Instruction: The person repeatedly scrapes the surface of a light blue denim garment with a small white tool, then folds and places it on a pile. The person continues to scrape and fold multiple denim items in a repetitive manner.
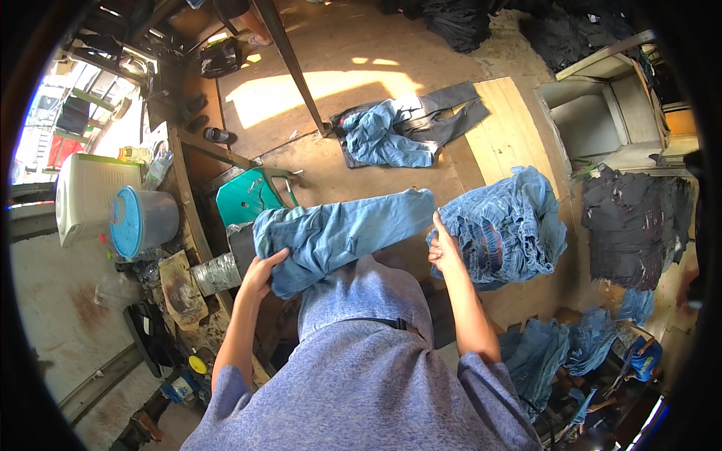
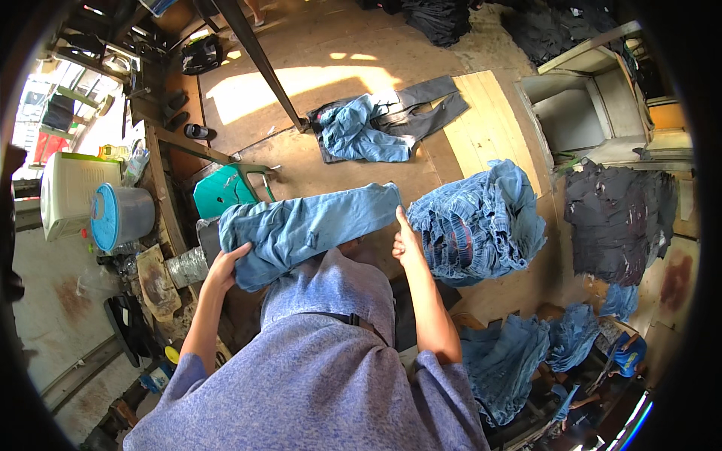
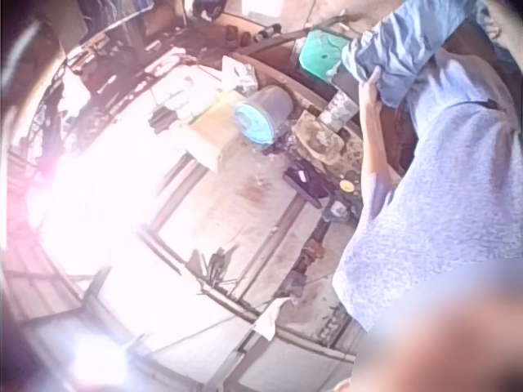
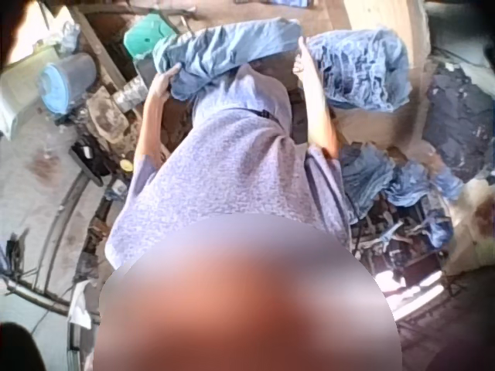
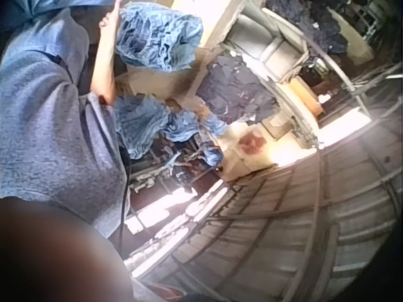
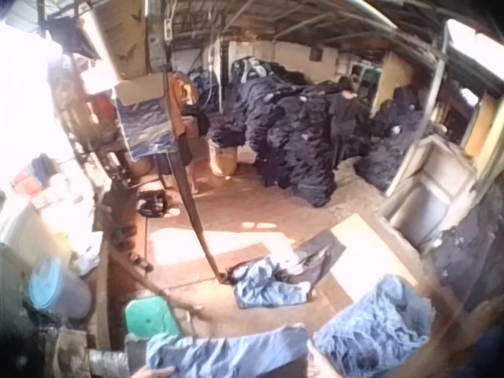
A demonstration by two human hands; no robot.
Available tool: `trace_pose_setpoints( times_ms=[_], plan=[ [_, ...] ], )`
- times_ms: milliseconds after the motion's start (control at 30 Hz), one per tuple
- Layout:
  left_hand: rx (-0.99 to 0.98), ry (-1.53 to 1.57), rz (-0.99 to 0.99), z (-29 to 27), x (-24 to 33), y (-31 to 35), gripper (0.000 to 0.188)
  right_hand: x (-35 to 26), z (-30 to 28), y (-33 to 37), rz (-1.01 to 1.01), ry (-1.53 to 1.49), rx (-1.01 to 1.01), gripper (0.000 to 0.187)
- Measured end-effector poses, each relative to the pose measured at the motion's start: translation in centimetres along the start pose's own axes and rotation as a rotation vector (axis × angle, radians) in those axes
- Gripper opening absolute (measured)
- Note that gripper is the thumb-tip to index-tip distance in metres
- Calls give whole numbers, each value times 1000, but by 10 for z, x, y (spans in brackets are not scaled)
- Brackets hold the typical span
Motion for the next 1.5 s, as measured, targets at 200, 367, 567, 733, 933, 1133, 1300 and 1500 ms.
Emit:
trace_pose_setpoints(
  times_ms=[200,367,567,733,933,1133,1300,1500],
  plan=[
    [-434,3,-58,-27,-10,11,57,-67,-18,-52,-408,-162,365,59],
    [-497,-187,-77,103,-32,-16,46,-146,-50,-65,-701,202,274,55],
    [-167,216,-98,301,-27,-28,43,-206,-97,-17,-847,87,494,54],
    [-66,348,74,308,-21,-34,44,-80,4,87,-1226,615,-10,57],
    [91,342,143,186,-8,-10,36,-21,75,137,-1429,843,-210,46],
    [-2,474,-33,197,-16,-11,32,-31,60,136,-1332,759,-17,54],
    [-139,499,-228,237,-34,-16,29,-47,44,121,-1594,910,255,32],
    [-108,402,-155,219,-14,-15,31,-27,37,107,-1189,826,-211,28]
  ],
)
Point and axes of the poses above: each hand's wrist, its own y-axis away from the middle knuckle, its own z-axis out of the palm, x = y × z, the point moved 6 cm from there along -y, towards the middle knuckle, and after that the axes turned 12 degrees about x, right-handed, at the moved point
